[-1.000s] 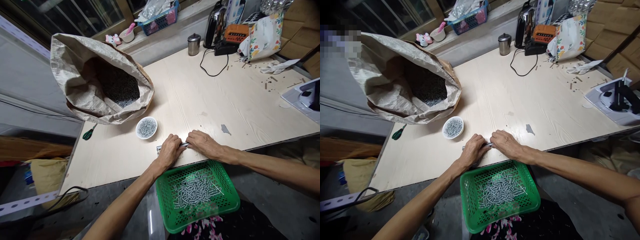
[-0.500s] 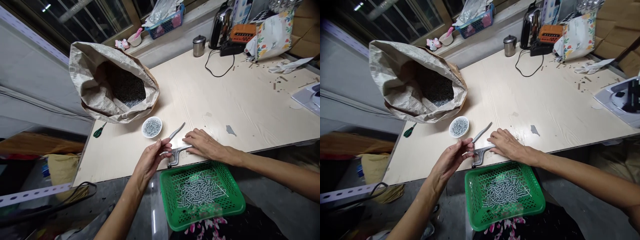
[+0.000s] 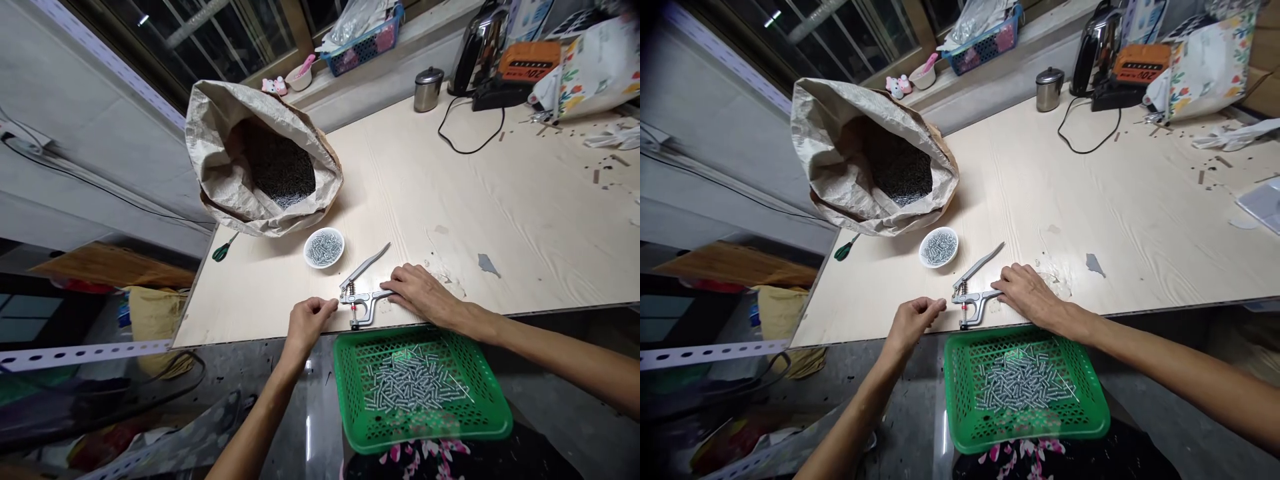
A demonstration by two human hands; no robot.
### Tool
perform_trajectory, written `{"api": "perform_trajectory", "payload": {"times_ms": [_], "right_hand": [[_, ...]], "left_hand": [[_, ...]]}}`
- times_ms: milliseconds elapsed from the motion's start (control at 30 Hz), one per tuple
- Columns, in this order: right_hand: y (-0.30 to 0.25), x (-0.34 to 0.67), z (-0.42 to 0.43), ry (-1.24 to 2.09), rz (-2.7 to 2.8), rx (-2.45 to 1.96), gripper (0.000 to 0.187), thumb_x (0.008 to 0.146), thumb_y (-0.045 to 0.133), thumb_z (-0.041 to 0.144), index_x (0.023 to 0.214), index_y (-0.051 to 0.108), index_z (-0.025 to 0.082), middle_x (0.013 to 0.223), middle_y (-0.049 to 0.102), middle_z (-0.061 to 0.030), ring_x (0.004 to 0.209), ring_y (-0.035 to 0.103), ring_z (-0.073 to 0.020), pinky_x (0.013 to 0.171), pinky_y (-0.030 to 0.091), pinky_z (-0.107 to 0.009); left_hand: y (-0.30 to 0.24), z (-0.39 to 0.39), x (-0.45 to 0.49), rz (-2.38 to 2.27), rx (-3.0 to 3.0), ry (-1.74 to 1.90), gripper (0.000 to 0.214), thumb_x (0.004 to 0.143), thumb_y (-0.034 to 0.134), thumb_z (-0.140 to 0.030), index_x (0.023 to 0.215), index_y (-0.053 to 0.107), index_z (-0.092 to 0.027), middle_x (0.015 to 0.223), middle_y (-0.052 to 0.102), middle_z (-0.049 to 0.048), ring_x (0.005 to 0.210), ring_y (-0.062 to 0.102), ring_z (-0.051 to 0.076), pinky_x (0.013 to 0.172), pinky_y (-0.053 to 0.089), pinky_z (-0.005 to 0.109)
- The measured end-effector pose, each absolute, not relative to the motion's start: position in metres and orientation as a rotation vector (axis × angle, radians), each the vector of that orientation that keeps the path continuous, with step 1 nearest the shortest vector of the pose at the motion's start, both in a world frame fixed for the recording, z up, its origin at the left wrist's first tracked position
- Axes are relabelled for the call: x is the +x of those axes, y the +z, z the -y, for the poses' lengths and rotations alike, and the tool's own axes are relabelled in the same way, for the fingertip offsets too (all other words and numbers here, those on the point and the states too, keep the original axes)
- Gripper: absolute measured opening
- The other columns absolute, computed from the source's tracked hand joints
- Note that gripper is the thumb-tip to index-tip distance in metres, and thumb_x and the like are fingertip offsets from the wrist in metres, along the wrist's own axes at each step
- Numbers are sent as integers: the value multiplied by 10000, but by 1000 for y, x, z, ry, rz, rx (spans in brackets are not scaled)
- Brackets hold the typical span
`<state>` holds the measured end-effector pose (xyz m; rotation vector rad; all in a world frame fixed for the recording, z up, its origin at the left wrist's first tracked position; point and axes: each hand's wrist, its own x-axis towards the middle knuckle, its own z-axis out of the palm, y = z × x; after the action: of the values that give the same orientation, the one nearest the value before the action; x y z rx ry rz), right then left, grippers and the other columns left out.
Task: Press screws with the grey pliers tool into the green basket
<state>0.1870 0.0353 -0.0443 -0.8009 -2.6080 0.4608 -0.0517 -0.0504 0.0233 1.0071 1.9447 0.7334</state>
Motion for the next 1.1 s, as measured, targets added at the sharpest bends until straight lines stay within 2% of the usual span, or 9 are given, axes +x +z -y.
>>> {"api": "perform_trajectory", "payload": {"times_ms": [167,367,467,567,733,833,933,1100], "right_hand": [[-51,179,-32,416,2582,-809,183,922,488,215,1005,650,200,880,585,-62,833,488,-199,713,348,-327],[-53,175,-31,389,2586,-812,157,926,477,194,933,634,193,855,584,-48,803,481,-186,700,325,-315],[-54,174,-31,361,2587,-806,152,927,470,179,901,619,189,855,591,-42,797,479,-181,690,316,-311],[-55,174,-31,370,2563,-821,145,924,478,172,877,615,184,843,594,-38,790,481,-177,685,313,-309],[-55,173,-30,424,2523,-809,127,913,495,170,881,615,196,843,598,-36,791,487,-177,682,313,-311],[-56,173,-29,401,2514,-822,136,916,486,175,877,614,193,842,597,-41,791,488,-180,684,311,-314],[-57,173,-28,353,2498,-822,155,920,466,173,882,614,195,838,595,-43,786,484,-183,684,307,-318],[-58,172,-27,332,2472,-811,139,915,479,182,876,611,199,829,593,-38,777,483,-179,678,297,-310]], "left_hand": [[11,48,-42,-2048,1258,330,356,672,666,-510,582,650,-166,559,633,22,545,534,147,533,331,253],[10,29,-34,-2010,1373,18,260,702,626,-361,525,599,-173,513,594,10,520,528,143,526,313,258],[17,28,-38,-2078,1690,-211,140,721,570,-208,615,648,-159,657,648,58,614,573,179,551,330,273],[37,41,-36,-2086,1992,-374,165,758,521,-124,697,674,-142,813,668,107,729,609,215,566,345,282],[74,69,-24,-1755,2137,-198,107,815,621,-272,855,702,-215,794,663,38,694,607,174,569,388,260],[78,50,-35,-1956,2181,-51,191,850,604,-309,999,685,-219,848,669,43,755,607,188,604,413,272],[67,7,-59,-2294,2188,54,200,900,512,-251,970,693,-203,908,661,70,866,592,216,637,420,287],[38,-52,-80,-2348,2258,49,198,892,495,-215,915,692,-202,915,629,82,894,548,224,664,439,297]]}}
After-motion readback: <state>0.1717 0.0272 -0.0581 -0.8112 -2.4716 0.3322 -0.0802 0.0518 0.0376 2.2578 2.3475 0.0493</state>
